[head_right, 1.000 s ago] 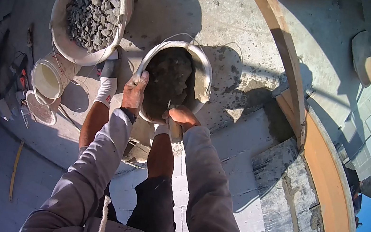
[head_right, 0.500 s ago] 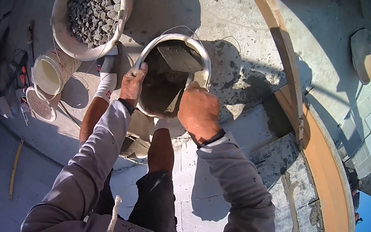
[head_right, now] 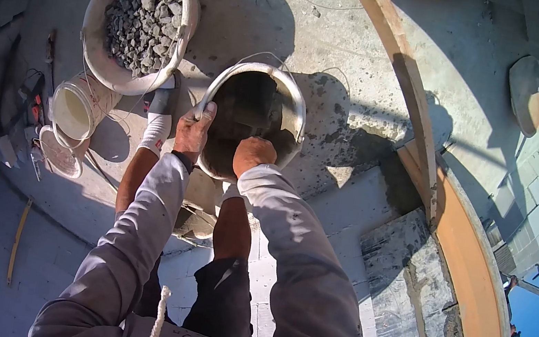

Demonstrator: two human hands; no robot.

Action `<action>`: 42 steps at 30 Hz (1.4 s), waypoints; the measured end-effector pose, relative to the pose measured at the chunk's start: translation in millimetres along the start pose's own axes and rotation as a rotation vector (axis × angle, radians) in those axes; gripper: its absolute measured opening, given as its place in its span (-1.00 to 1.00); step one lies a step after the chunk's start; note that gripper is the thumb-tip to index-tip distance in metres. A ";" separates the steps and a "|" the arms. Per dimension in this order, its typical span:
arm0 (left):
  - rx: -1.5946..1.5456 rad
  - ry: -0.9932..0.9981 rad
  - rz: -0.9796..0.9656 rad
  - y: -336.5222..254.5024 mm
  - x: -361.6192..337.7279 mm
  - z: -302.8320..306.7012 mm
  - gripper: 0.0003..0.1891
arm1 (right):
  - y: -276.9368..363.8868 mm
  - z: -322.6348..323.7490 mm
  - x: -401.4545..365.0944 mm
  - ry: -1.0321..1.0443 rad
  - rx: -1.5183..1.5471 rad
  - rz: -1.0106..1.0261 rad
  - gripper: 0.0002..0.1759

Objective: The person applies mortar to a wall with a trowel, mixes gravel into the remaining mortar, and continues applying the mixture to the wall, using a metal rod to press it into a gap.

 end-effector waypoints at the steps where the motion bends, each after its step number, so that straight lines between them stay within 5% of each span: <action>1: -0.006 0.003 0.000 0.8 -0.2 0.4 -0.49 | -1.0 -16.6 2.2 0.007 -0.012 0.010 -0.77; 7: -0.251 -0.050 0.017 13.3 1.1 0.8 -0.50 | -24.6 15.1 -49.0 0.068 -0.129 0.132 -0.75; 10: -0.094 -0.047 -0.041 22.5 3.0 3.8 -0.49 | -32.5 58.0 -62.2 -0.048 -0.235 0.219 -0.78; 12: -0.070 -0.040 -0.011 16.9 -1.3 1.7 -0.48 | -47.0 103.8 -51.1 -0.431 -0.148 0.027 -0.81; 15: -0.044 -0.025 0.003 14.5 2.6 0.2 -0.47 | -29.1 115.7 -33.7 -0.673 -0.208 0.180 -0.81; 17: -0.046 -0.017 0.015 13.2 -0.4 -0.2 -0.48 | -32.2 105.8 -9.1 -0.574 -0.191 0.091 -0.80; 20: -0.078 -0.036 -0.097 -14.2 -2.6 -7.4 -0.50 | -42.6 57.1 25.4 -0.036 -0.057 -0.087 -0.75; 24: -0.131 0.062 0.016 -1.7 5.6 -12.2 -0.46 | -63.5 21.0 42.0 0.161 0.362 -0.201 -0.67; 28: -0.086 0.036 -0.073 -14.6 6.4 -20.6 -0.47 | -35.0 11.1 28.2 0.246 0.153 0.161 -0.65; 31: -0.022 0.052 -0.029 -12.4 4.1 -22.4 -0.44 | -57.8 8.9 24.6 0.138 0.338 -0.308 -0.63; 33: -0.083 0.073 -0.045 -18.3 0.8 -31.0 -0.42 | -55.1 2.9 22.2 0.098 0.314 -0.322 -0.69; 35: -0.297 0.017 -0.061 -21.5 -3.5 -33.7 -0.41 | -67.3 -5.7 22.4 -0.228 0.444 -0.479 -0.76; 40: -0.312 0.048 0.025 -11.1 10.0 -27.4 -0.43 | -62.9 -72.6 38.5 0.039 0.519 -0.183 -0.74; 42: -0.402 0.045 0.070 -1.5 6.8 -28.2 -0.44 | -56.2 -72.4 23.7 -0.071 0.751 -0.100 -0.74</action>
Point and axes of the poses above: each hand's wrist, its own x-axis towards the middle knuckle, its own z-axis out of the back of the hand, y = z × x, the point moved 9 cm from there along x, towards the middle knuckle, and after that the axes turned 14 degrees about -z, right-handed, at the moved point
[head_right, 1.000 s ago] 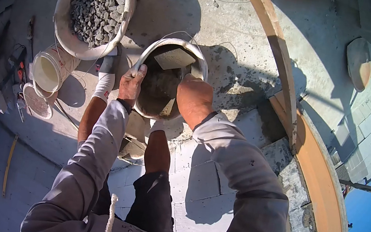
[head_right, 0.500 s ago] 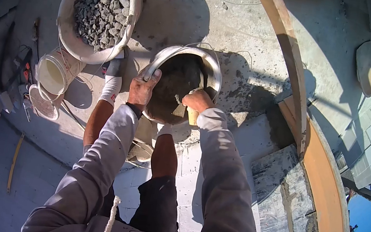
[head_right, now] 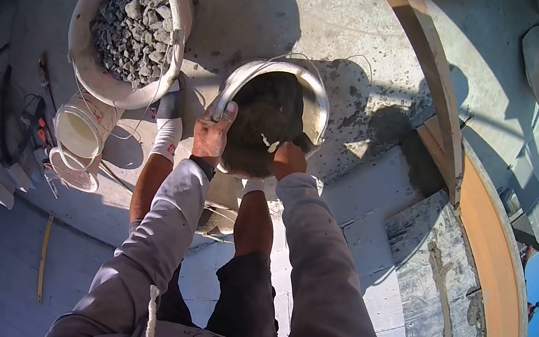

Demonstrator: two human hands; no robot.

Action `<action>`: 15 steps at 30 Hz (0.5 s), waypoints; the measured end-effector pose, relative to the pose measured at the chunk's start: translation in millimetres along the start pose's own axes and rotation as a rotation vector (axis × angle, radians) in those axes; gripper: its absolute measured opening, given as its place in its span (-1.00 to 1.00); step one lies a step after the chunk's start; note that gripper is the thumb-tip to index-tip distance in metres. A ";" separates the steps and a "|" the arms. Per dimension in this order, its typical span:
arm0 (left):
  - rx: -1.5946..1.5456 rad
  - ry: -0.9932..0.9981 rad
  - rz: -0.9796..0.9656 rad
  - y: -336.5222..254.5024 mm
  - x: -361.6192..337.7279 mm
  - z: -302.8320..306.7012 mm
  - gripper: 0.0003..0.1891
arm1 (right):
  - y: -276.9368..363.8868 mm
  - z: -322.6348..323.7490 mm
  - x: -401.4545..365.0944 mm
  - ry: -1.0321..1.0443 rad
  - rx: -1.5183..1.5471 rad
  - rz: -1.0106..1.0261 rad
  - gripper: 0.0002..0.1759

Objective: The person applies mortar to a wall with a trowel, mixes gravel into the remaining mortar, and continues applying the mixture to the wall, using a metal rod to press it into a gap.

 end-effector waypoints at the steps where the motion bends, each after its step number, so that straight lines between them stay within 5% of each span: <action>1: -0.004 0.006 -0.008 1.1 4.3 1.6 -0.44 | 12.0 8.6 -5.2 -0.080 0.237 0.135 -0.74; 3: 0.117 -0.011 0.014 -0.6 6.3 12.7 -0.47 | 14.1 -28.7 -7.3 0.204 0.186 0.002 -0.81; 5: 0.275 -0.009 0.069 -10.4 10.7 23.6 -0.51 | 24.5 -54.1 -19.2 0.441 0.388 -0.165 -0.88; 6: 0.326 -0.014 0.095 -16.3 11.6 27.9 -0.52 | 32.6 -62.0 -34.4 0.574 0.740 -0.440 -0.87; 9: 0.421 -0.019 0.095 -9.2 22.4 46.3 -0.49 | 80.2 -84.2 -39.5 0.708 1.117 -0.427 -0.87; 15: 0.349 -0.026 0.112 -6.7 20.5 42.3 -0.47 | 83.4 -67.1 -37.1 0.596 1.094 -0.334 -0.85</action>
Point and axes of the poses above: each hand's wrist, its own x-axis towards the middle knuckle, its own z-axis out of the back of the hand, y = z × x, the point moved 9 cm from there along x, towards the middle knuckle, and after that the axes turned 14 degrees about -z, right-handed, at the moved point
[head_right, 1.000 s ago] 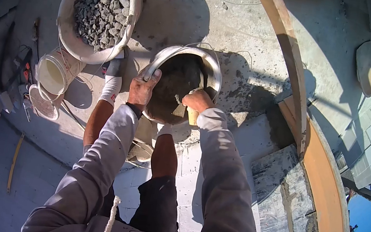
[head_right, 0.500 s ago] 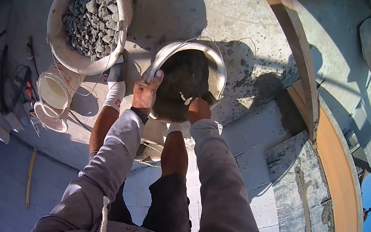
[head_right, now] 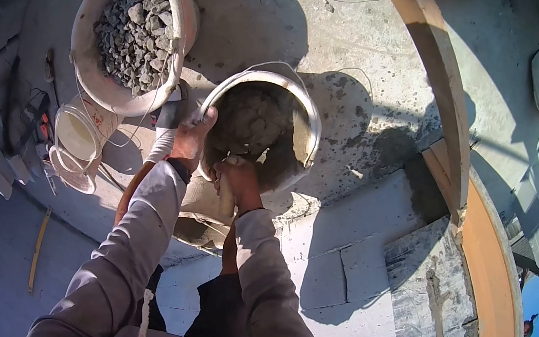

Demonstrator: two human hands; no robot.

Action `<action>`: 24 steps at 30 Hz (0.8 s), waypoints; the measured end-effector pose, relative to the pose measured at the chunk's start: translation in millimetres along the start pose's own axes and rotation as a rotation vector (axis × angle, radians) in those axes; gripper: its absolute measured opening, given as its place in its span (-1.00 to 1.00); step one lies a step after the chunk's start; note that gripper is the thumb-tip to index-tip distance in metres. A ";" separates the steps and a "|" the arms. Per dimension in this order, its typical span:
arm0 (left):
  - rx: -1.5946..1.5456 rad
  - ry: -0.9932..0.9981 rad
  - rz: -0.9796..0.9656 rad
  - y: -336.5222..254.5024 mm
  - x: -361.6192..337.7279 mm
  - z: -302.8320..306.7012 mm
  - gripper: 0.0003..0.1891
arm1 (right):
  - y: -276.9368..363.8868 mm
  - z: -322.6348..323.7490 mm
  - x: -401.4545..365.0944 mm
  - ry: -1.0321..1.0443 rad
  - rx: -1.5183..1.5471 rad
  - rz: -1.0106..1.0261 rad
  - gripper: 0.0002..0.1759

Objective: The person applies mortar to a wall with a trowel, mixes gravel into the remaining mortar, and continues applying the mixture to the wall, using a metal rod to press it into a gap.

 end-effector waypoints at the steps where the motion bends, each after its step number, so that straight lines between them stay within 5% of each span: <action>1: 0.031 0.012 -0.004 -0.2 -0.3 0.4 -0.49 | -1.4 1.6 1.3 0.003 -0.008 -0.003 -0.85; 4: 0.145 0.026 -0.016 -20.7 -3.8 -2.0 -0.51 | -3.4 20.4 11.0 -0.111 -0.251 -0.006 -0.74; 6: 0.220 0.028 -0.004 -33.5 -12.0 -5.4 -0.51 | 28.9 32.0 -1.5 -0.331 -0.674 0.338 -0.69; 7: 0.223 0.017 -0.018 -38.8 -13.2 -6.0 -0.50 | 35.3 41.9 -3.7 -0.373 -0.795 0.335 -0.52; 9: 0.190 0.027 -0.017 -28.1 -8.7 -6.0 -0.45 | 52.5 52.9 -3.9 -0.395 -1.034 0.248 -0.58; 12: 0.131 0.023 -0.036 -15.8 -8.3 -14.3 -0.42 | 100.7 59.5 -37.3 -0.598 -1.139 0.483 -0.66; 24: 0.110 -0.017 -0.133 -14.9 -20.0 -30.5 -0.39 | 71.5 49.5 -111.6 -0.823 -1.957 0.782 -0.76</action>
Point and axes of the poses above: each hand's wrist, its own x-axis towards the middle knuckle, its own z-axis out of the back of the hand, y = z × x, the point moved 9 cm from there along x, towards the middle knuckle, and after that the axes turned 14 degrees about -z, right-handed, at the moved point
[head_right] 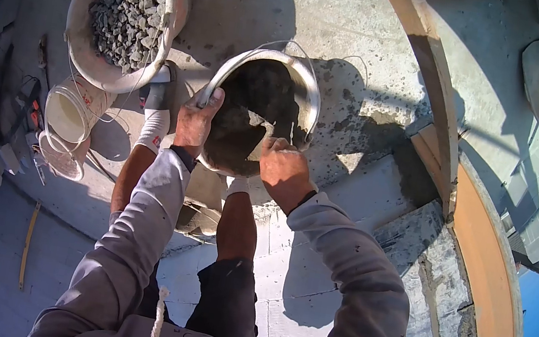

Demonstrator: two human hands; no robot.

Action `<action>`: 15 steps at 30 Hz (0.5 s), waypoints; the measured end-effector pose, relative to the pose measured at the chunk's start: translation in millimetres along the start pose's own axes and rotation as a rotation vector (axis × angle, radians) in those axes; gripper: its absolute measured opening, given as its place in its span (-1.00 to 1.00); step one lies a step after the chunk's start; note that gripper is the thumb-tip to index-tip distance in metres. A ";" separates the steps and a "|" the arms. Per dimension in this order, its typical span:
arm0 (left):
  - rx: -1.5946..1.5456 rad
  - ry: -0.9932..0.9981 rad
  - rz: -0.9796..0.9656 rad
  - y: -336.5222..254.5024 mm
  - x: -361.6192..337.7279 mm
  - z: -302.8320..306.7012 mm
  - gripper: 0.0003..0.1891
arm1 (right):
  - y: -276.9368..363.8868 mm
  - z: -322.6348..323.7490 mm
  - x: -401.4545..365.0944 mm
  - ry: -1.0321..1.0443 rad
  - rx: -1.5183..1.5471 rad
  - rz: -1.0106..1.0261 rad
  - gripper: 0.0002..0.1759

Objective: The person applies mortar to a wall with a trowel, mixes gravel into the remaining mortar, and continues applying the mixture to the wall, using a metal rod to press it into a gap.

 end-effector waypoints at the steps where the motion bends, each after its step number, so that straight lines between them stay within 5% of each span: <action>1: -0.004 0.002 0.001 -0.4 0.6 -0.6 -0.39 | -5.5 13.7 -11.8 -0.065 -0.018 0.039 -0.78; 4: -0.080 0.001 0.027 -0.2 -0.2 -1.5 -0.38 | -23.1 39.0 -30.0 -0.103 -0.097 0.072 -0.82; 8: -0.073 0.018 0.007 -0.7 2.9 -3.4 -0.39 | -44.1 61.6 12.7 -0.230 -0.158 -0.152 -0.92; 11: -0.110 0.010 0.022 -7.1 -0.2 -7.4 -0.42 | -44.1 29.6 63.3 -0.090 -0.264 -0.301 -0.91; 15: -0.079 0.027 -0.036 -12.6 0.2 -2.6 -0.44 | -28.7 -31.2 82.7 0.431 0.199 -0.350 -0.76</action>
Point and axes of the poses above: each hand's wrist, its own x-axis towards the middle knuckle, its own z-axis out of the back of the hand, y = z × x, the point moved 9 cm from there along x, towards the middle knuckle, and after that the axes turned 14 degrees about -z, right-handed, at the moved point
